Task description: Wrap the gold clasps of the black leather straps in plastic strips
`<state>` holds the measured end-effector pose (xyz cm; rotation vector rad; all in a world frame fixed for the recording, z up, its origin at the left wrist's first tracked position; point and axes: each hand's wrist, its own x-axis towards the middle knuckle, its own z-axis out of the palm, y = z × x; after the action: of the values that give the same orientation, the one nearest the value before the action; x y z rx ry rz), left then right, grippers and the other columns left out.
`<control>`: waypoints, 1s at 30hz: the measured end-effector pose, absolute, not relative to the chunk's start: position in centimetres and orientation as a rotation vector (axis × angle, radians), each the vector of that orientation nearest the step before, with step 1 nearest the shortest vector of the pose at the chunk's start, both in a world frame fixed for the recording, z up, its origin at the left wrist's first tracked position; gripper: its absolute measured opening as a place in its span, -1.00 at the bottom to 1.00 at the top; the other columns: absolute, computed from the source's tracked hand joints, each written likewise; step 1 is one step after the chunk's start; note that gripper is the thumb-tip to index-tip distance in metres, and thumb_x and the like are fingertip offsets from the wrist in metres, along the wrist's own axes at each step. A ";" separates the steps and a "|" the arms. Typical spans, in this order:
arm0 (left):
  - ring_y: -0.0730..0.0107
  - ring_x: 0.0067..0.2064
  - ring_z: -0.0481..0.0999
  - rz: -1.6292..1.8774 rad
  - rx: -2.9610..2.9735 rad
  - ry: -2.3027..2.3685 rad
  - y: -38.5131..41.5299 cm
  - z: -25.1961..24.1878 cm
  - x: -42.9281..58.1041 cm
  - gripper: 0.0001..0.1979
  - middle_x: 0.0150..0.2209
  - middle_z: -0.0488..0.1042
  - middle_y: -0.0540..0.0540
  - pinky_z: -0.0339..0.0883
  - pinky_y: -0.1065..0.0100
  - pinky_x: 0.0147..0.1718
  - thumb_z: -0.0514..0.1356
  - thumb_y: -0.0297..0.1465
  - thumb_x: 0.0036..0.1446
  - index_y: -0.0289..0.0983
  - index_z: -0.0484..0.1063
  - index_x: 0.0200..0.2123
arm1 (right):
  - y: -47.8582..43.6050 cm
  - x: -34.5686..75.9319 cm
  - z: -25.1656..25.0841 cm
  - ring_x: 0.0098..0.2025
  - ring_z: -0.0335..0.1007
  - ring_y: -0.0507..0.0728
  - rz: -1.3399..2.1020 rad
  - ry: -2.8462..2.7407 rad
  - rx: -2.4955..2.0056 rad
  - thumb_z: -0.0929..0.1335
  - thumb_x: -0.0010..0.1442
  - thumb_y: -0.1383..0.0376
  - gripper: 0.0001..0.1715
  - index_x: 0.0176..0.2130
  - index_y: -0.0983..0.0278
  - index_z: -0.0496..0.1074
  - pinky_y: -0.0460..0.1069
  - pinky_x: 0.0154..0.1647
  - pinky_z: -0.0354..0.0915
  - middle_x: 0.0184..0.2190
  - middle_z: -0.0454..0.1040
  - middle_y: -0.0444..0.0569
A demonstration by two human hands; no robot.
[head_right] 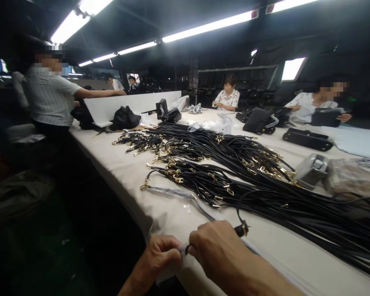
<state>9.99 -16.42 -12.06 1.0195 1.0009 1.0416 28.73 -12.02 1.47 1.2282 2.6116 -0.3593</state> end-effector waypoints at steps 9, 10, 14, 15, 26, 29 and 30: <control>0.40 -0.39 0.57 1.586 2.038 1.167 -16.8 -10.5 9.7 -0.89 -0.42 0.60 -0.05 0.41 0.48 -0.35 0.28 -0.34 0.25 -0.24 0.58 -0.24 | -9.2 33.3 0.9 -0.52 0.31 0.01 -1.462 2.379 1.368 0.32 0.17 0.23 -0.74 -0.30 0.26 0.60 -0.13 -0.52 0.09 -0.48 0.57 -0.07; 0.39 -0.38 0.59 1.626 2.103 1.133 -16.8 -10.3 9.6 -0.89 -0.40 0.62 -0.05 0.43 0.47 -0.33 0.28 -0.35 0.25 -0.22 0.58 -0.20 | -8.9 33.8 0.7 -0.55 0.26 -0.01 -1.570 2.312 1.386 0.31 0.16 0.26 -0.74 -0.33 0.29 0.59 -0.14 -0.55 0.08 -0.50 0.55 -0.08; 0.35 -0.36 0.61 1.495 1.952 1.126 -16.3 -10.4 10.2 -0.86 -0.39 0.64 -0.07 0.44 0.45 -0.31 0.33 -0.30 0.19 -0.21 0.62 -0.22 | -9.4 33.9 0.2 -0.49 0.30 0.01 -1.146 2.636 1.409 0.33 0.23 0.23 -0.76 -0.34 0.26 0.58 -0.11 -0.48 0.04 -0.49 0.55 -0.09; 0.33 -0.36 0.60 1.391 1.822 1.155 -16.1 -10.7 10.5 -0.85 -0.39 0.65 -0.08 0.44 0.45 -0.32 0.35 -0.28 0.16 -0.22 0.64 -0.27 | -9.8 33.6 0.1 -0.47 0.31 0.02 -0.899 2.774 1.327 0.33 0.27 0.23 -0.75 -0.35 0.26 0.57 -0.08 -0.46 0.02 -0.48 0.55 -0.08; 0.21 -0.34 0.58 1.136 1.346 1.144 -15.4 -11.5 12.0 -0.67 -0.38 0.64 -0.16 0.42 0.35 -0.32 0.37 -0.13 0.02 -0.26 0.67 -0.28 | -11.1 33.1 -0.2 -0.40 0.38 0.09 -0.486 2.909 1.083 0.34 0.29 0.25 -0.82 -0.25 0.24 0.55 -0.04 -0.41 0.02 -0.40 0.56 -0.05; 0.17 -0.21 0.59 1.114 1.585 1.194 -15.4 -10.8 10.8 -0.82 -0.28 0.66 -0.13 0.39 0.32 -0.16 0.32 -0.26 0.12 -0.20 0.66 -0.26 | -10.3 35.2 1.4 -0.40 0.39 0.06 -0.952 2.719 1.212 0.40 0.21 0.14 -0.75 -0.20 0.19 0.61 -0.10 -0.42 0.09 -0.43 0.56 -0.11; 0.20 -0.24 0.58 1.087 1.598 1.196 -15.4 -10.8 10.5 -0.82 -0.30 0.65 -0.11 0.38 0.34 -0.20 0.30 -0.27 0.14 -0.21 0.65 -0.24 | -10.3 35.8 1.9 -0.40 0.39 0.05 -1.080 2.659 1.212 0.41 0.19 0.15 -0.75 -0.19 0.19 0.62 -0.11 -0.43 0.10 -0.42 0.56 -0.12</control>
<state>10.51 -15.41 -10.82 1.5979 1.1961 1.0874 35.81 -10.29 1.90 1.2125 2.6592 -1.0799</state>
